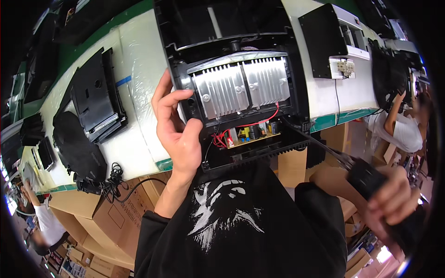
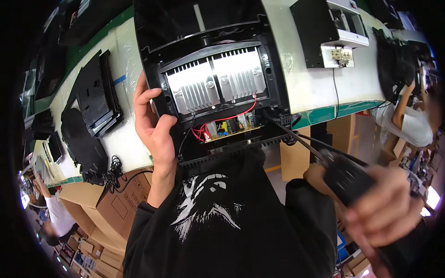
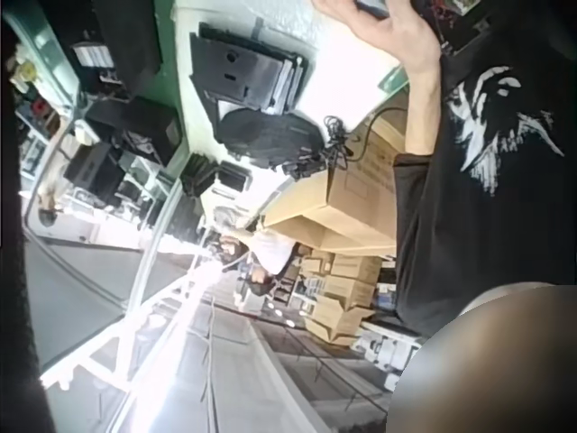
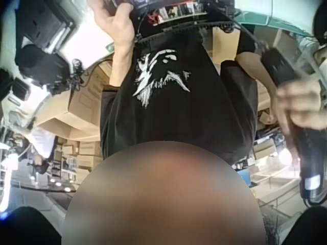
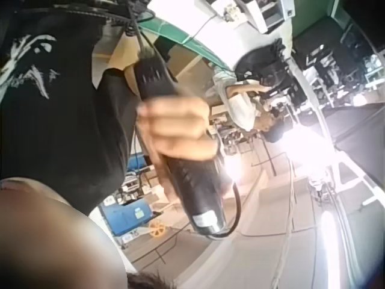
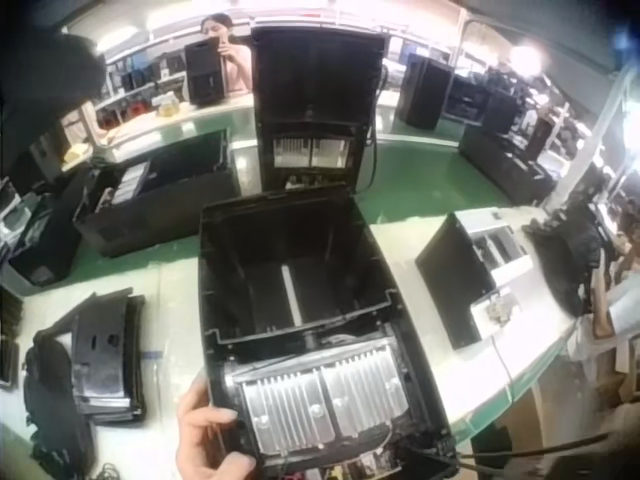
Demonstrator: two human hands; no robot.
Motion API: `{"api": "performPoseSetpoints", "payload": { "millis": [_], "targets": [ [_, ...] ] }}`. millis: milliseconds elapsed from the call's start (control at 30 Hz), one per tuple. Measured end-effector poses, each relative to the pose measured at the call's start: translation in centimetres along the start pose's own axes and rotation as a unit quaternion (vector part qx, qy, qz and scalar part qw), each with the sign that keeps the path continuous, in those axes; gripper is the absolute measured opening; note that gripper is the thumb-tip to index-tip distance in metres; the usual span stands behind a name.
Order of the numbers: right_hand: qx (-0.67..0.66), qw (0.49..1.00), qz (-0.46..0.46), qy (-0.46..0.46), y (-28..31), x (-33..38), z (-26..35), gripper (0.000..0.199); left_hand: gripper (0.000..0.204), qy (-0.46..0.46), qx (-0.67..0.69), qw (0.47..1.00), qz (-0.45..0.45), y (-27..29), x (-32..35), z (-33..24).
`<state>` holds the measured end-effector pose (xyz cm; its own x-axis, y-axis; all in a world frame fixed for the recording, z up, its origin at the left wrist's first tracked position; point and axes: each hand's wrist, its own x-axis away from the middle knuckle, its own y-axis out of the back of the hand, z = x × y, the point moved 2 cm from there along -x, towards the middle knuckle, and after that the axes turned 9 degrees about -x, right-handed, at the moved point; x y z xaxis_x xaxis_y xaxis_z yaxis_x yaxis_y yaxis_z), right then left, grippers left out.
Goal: Assembling the housing and internal components of an electronic unit using an electric screwdriver on a production line.
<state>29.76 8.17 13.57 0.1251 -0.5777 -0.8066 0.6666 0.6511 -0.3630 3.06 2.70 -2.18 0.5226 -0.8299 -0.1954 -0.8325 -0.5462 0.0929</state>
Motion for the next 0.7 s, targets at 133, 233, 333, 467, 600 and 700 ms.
{"api": "performPoseSetpoints", "payload": {
  "millis": [133, 233, 333, 467, 600, 700],
  "targets": [
    [-0.068, 0.997, -0.001, -0.026, 2.2, -4.4, 4.2, 0.067, 0.045, 0.026, 0.022, 0.999, -0.031, 1.2, 0.1, 0.3],
    [0.344, 0.915, -0.077, 0.196, 8.0, -4.6, 10.7, 0.077, 0.044, 0.023, 0.037, 0.999, -0.010, 0.1, 0.0, -0.2],
    [0.344, 0.920, -0.106, 0.153, 12.8, -4.3, 7.9, 0.090, 0.043, 0.020, 0.003, 1.000, -0.008, 0.3, 0.0, -0.2],
    [0.364, 0.897, -0.197, 0.155, 14.1, -3.7, 3.4, 0.091, 0.043, 0.019, 0.000, 1.000, -0.012, 0.5, 0.0, -0.1],
    [0.371, 0.908, -0.179, 0.083, 16.1, -3.4, 2.1, 0.093, 0.044, 0.023, -0.008, 1.000, -0.012, 0.5, 0.0, -0.1],
    [0.340, 0.924, -0.167, 0.055, 17.0, -2.9, 2.0, 0.095, 0.044, 0.025, -0.015, 1.000, -0.012, 0.4, 0.0, -0.2]
  ]
}}
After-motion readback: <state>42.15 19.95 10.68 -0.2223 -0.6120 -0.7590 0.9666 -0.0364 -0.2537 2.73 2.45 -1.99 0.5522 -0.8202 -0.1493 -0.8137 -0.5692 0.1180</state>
